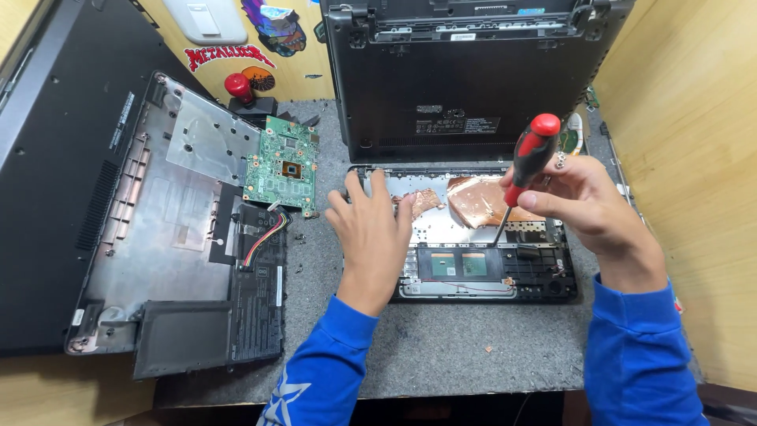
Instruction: Disassembling a laptop by removing the battery and internal screws, and cleaning components with a toothbrush.
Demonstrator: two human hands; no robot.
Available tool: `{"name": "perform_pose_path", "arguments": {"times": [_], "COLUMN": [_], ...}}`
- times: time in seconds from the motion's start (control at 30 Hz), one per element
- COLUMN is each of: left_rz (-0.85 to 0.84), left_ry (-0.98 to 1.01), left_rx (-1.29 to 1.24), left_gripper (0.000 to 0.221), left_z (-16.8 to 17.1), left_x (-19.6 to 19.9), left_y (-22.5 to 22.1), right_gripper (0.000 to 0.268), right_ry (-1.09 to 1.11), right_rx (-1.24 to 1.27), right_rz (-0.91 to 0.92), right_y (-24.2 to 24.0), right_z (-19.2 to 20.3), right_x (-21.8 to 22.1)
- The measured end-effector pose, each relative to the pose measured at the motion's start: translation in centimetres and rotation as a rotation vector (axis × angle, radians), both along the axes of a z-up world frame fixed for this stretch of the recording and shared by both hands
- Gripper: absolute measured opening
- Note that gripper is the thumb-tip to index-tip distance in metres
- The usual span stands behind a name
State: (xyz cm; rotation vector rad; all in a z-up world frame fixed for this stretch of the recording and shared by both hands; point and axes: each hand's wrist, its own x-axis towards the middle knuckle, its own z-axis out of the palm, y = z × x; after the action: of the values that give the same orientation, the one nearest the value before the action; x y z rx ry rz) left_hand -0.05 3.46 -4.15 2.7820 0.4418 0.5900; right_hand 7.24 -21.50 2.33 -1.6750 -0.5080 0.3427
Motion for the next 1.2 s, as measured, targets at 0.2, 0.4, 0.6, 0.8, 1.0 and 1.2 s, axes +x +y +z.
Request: {"name": "perform_pose_path", "arguments": {"times": [0.2, 0.4, 0.6, 0.8, 1.0, 1.2], "left_rz": [-0.039, -0.864, -0.977, -0.82, -0.839, -0.819], "left_ry": [-0.122, 0.088, 0.014, -0.073, 0.127, -0.068], "left_rx": [0.033, -0.962, -0.967, -1.016, -1.083, -0.979], "left_gripper": [0.041, 0.045, 0.016, 0.012, 0.027, 0.019], "left_z": [1.6, 5.1, 2.4, 2.1, 2.6, 0.9], "left_x": [-0.3, 0.9, 1.5, 1.0, 0.5, 1.2], "left_y": [-0.6, -4.2, -6.4, -6.6, -6.3, -7.0], "right_gripper": [0.02, 0.028, 0.033, 0.034, 0.033, 0.023], "right_ry": [-0.186, -0.125, -0.05, -0.167, 0.039, 0.016], "right_rx": [0.003, 0.146, 0.195, 0.143, 0.144, 0.189], "right_rz": [0.005, 0.119, 0.272, 0.19, 0.153, 0.243], "right_y": [-0.7, -1.5, -1.1, -0.6, -1.1, 0.4], "right_z": [0.9, 0.8, -0.5, 0.2, 0.3, 2.2], "right_x": [0.3, 0.5, 0.9, 0.2, -0.2, -0.9]}}
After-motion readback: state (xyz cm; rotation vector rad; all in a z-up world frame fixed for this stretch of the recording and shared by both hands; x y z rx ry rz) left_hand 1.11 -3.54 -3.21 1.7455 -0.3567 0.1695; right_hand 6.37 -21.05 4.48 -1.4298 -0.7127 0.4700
